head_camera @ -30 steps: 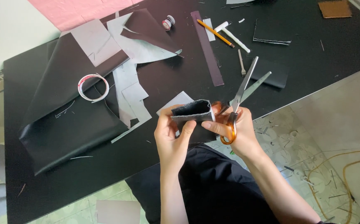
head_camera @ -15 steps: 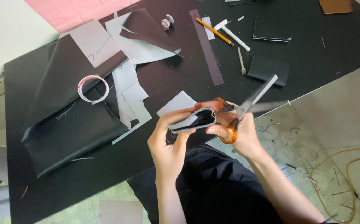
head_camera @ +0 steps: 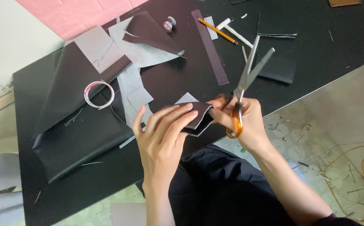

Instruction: The person is crafting a small leather item by cutting leather scraps with scissors, measuring dimensions with a ruler and pencil, and folding the pieces to inspect the assembly.

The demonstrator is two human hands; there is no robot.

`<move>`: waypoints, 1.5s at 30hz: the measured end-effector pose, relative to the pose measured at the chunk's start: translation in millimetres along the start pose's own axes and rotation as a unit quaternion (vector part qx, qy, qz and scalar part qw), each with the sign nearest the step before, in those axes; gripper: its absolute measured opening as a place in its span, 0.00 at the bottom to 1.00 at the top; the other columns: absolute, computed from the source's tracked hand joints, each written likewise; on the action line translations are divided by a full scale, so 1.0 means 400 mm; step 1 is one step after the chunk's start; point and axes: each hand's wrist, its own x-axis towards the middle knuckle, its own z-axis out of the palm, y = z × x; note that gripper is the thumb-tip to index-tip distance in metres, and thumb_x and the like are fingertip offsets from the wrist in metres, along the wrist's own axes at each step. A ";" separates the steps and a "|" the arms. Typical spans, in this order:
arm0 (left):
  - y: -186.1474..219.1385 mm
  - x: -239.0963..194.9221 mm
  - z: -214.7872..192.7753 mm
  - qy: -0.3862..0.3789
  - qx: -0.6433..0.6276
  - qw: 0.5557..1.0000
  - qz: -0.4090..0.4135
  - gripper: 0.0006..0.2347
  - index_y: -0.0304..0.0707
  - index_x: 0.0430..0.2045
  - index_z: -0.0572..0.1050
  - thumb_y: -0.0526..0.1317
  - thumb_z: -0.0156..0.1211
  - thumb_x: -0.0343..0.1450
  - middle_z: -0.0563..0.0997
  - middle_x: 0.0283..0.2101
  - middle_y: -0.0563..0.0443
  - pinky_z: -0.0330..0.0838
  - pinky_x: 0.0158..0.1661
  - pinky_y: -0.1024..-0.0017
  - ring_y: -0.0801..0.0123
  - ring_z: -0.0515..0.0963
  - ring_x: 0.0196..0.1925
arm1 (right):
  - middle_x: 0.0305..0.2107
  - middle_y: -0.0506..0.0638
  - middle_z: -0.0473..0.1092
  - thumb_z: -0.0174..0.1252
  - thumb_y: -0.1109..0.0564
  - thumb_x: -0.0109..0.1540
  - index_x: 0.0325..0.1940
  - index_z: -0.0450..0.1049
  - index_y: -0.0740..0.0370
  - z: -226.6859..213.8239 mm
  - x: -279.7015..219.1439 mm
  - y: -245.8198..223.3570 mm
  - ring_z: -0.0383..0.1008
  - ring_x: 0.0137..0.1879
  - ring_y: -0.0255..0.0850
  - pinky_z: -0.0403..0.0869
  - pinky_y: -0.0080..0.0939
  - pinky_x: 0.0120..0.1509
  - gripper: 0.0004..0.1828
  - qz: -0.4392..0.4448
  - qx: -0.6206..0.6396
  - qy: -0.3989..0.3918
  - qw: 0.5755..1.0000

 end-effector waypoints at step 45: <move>-0.092 -0.135 0.007 -0.013 -0.261 0.933 -0.250 0.17 0.44 0.57 0.75 0.41 0.61 0.72 0.60 0.71 0.32 0.62 0.57 0.28 0.22 0.61 0.69 | 0.25 0.58 0.74 0.71 0.71 0.51 0.39 0.80 0.74 -0.008 0.030 0.206 0.76 0.25 0.41 0.80 0.38 0.33 0.14 0.084 0.139 -0.025 0.986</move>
